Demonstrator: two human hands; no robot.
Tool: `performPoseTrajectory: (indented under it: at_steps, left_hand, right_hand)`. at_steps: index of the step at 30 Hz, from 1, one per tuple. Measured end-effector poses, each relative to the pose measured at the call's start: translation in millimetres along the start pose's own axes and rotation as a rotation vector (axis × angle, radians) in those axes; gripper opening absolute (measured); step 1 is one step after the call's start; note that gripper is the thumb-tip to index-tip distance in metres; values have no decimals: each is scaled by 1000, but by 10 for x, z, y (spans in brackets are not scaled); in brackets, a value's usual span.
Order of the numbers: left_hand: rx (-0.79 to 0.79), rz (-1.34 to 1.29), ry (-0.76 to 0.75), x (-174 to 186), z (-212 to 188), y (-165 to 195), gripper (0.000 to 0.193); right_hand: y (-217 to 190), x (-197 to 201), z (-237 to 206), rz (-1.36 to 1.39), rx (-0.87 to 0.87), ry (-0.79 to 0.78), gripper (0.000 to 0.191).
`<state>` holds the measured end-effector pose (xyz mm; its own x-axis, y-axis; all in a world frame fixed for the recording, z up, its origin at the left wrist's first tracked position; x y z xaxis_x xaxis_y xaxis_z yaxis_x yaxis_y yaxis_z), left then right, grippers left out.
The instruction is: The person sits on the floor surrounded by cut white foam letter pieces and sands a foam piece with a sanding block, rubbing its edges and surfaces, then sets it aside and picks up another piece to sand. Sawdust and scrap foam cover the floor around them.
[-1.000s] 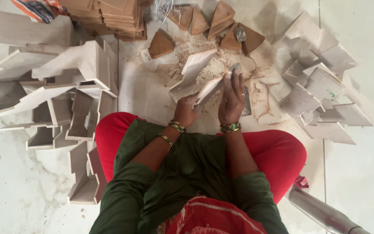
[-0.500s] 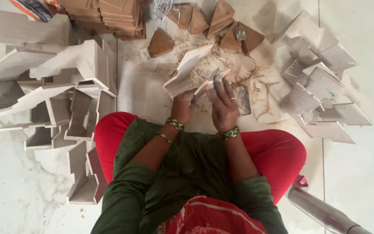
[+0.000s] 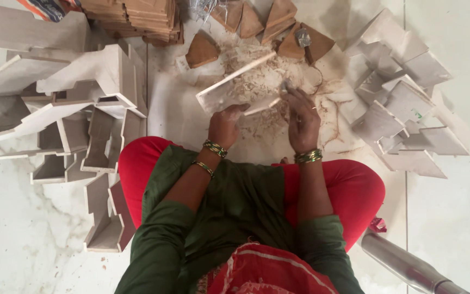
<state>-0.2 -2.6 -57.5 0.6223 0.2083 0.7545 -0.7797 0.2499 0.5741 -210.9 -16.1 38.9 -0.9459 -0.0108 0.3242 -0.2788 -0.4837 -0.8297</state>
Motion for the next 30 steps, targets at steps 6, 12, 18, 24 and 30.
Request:
performPoseTrajectory:
  at_steps: [6,12,18,24,30]
  left_hand:
    - [-49,35,-4,88,35,20,63]
    - [-48,70,-44,66,42,24,62]
    - [-72,94,-25,53,32,-9,64]
    - [-78,103,-49,41,48,-3,62]
    - [-73,116,-33,65,43,-6,62]
  right_hand:
    - [-129,24,1,-51,195,-142,45]
    - [-111,74,29,-98,8,-45,47]
    - [-197,-6,-21,-75,231,-239,49]
    - [-100,72,0,-179,95,-88,37]
    - [-18,72,-32,-98,156,-154,45]
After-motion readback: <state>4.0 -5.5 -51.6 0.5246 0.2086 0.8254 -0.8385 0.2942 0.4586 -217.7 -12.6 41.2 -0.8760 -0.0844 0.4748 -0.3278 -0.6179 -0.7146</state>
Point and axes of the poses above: each hand's wrist, its own z-axis towards the middle knuckle, its own x-axis out of the back of the hand, y = z × x, the point moved 2 cm from there along z, towards the middle knuckle, and after that the axes turned 14 degrees about z, right-handed, at the moved point
